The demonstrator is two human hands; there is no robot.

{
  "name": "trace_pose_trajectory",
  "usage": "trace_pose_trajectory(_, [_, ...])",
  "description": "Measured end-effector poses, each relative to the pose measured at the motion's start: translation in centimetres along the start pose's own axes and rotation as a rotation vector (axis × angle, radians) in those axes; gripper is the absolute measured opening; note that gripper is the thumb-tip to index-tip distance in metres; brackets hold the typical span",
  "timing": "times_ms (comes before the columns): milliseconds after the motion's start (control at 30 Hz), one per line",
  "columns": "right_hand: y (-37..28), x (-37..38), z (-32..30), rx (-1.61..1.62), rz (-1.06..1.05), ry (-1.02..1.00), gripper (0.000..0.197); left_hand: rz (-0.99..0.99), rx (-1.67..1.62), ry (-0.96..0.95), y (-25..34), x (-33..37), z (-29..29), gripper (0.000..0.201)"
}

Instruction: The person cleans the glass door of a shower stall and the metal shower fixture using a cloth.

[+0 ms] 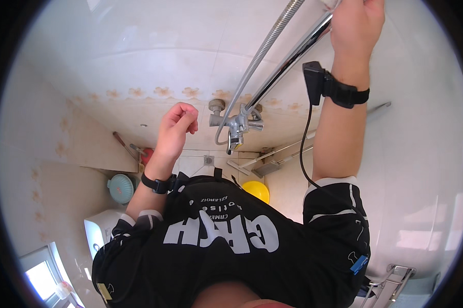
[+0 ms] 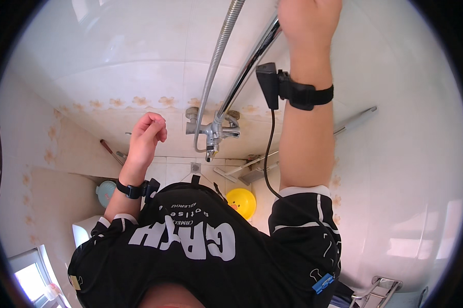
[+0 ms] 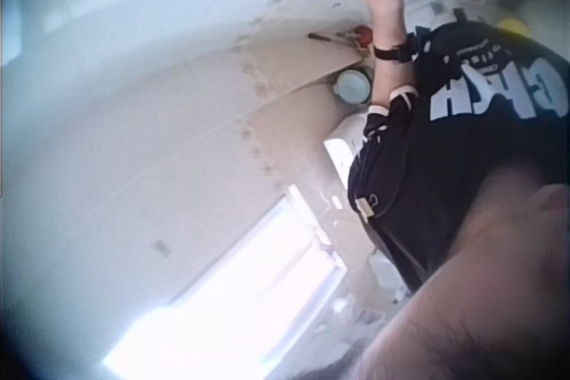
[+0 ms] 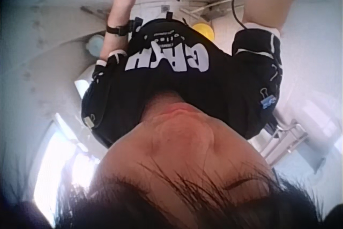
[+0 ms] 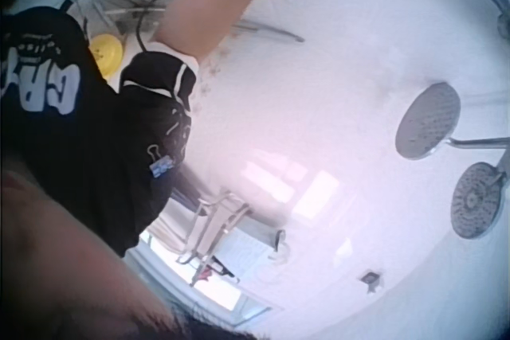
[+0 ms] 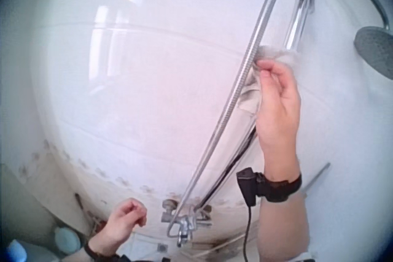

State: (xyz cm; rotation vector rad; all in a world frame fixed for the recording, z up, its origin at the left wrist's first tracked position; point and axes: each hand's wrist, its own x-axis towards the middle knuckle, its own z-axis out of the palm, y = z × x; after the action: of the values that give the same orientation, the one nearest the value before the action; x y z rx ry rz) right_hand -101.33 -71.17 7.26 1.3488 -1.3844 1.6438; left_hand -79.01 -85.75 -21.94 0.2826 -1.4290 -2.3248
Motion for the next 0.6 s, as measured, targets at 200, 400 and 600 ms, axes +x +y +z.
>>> trace_pose_trajectory(200, [1.6,-5.8,0.5,-0.059,0.081,-0.006,0.021,-0.005,0.037,-0.024,-0.1,0.2,0.2,0.005])
trace_pose_trajectory(400, [4.6,-18.3,-0.3,-0.323,0.039,-0.088,0.013,0.013,0.030,-0.028,0.4,0.5,0.7,0.004])
trace_pose_trajectory(600, [4.8,-26.8,-0.9,-0.407,0.129,-0.304,0.010,0.024,0.000,-0.004,0.6,0.6,1.2,0.005])
